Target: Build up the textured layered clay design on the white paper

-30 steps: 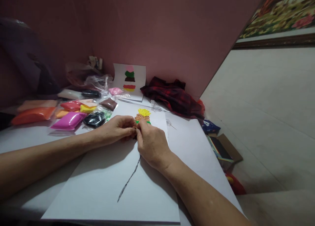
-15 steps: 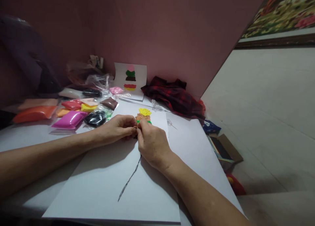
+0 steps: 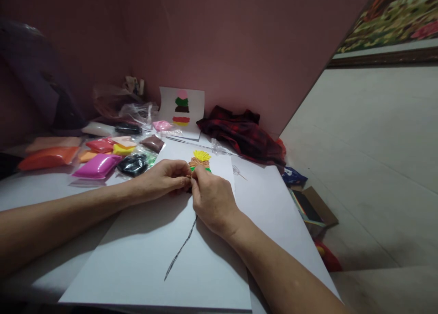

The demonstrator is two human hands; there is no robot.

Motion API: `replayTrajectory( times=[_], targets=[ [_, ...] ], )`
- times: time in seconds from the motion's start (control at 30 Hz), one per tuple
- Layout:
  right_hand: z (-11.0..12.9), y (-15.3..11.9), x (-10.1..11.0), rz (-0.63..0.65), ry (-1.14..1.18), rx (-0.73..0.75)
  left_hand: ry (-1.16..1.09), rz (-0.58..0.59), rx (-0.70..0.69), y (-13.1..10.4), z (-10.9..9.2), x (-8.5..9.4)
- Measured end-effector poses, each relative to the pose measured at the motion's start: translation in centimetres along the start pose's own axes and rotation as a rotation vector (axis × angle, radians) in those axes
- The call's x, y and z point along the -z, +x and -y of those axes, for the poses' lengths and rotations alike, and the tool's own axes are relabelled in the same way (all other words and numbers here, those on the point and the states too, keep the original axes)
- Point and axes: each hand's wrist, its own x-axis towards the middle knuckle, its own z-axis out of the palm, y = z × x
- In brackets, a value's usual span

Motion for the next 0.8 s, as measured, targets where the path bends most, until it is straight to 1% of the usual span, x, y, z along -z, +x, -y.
replayTrajectory(
  times=[0.8],
  targets=[
    [0.1, -0.04, 0.02, 0.001, -0.003, 0.001, -0.011, -0.004, -0.007, 0.06, 0.16, -0.02]
  ],
)
